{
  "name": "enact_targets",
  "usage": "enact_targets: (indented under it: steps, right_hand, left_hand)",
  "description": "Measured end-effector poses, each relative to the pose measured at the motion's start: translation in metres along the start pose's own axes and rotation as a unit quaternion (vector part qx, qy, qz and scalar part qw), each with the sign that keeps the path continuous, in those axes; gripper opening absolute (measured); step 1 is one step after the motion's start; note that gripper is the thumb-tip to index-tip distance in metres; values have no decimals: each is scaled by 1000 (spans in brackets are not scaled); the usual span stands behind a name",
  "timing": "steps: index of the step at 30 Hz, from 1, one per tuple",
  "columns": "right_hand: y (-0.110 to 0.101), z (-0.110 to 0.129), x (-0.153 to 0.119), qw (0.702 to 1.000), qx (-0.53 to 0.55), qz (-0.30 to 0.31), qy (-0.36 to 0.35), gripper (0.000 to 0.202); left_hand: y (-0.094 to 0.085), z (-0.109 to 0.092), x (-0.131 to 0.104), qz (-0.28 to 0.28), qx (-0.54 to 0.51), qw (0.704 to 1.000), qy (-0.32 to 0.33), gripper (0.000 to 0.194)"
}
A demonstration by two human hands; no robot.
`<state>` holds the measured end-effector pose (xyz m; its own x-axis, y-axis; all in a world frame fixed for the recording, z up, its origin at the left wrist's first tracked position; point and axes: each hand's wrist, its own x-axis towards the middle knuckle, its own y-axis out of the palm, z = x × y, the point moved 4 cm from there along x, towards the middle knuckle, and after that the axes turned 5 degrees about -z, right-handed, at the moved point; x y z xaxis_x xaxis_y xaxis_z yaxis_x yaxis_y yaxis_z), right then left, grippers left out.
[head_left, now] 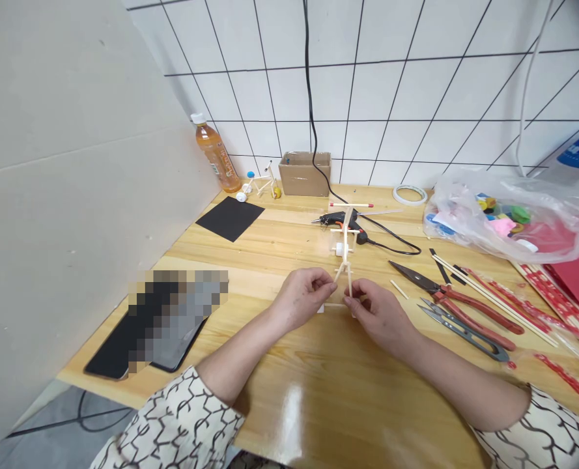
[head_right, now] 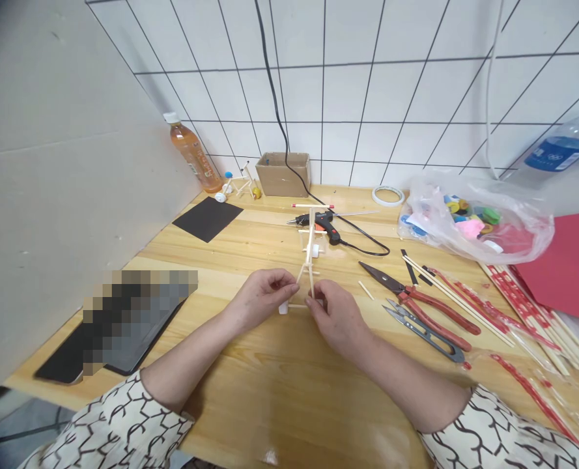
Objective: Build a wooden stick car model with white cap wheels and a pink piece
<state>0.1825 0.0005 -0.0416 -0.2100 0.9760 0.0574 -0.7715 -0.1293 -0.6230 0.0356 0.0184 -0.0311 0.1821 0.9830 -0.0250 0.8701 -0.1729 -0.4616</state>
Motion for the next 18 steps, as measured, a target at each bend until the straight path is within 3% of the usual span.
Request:
enact_targets:
  steps: [18]
  right_hand:
    - [0, 0, -1, 1000, -11, -14, -4, 12]
  left_hand:
    - [1, 3, -10, 16, 74, 997, 14, 21]
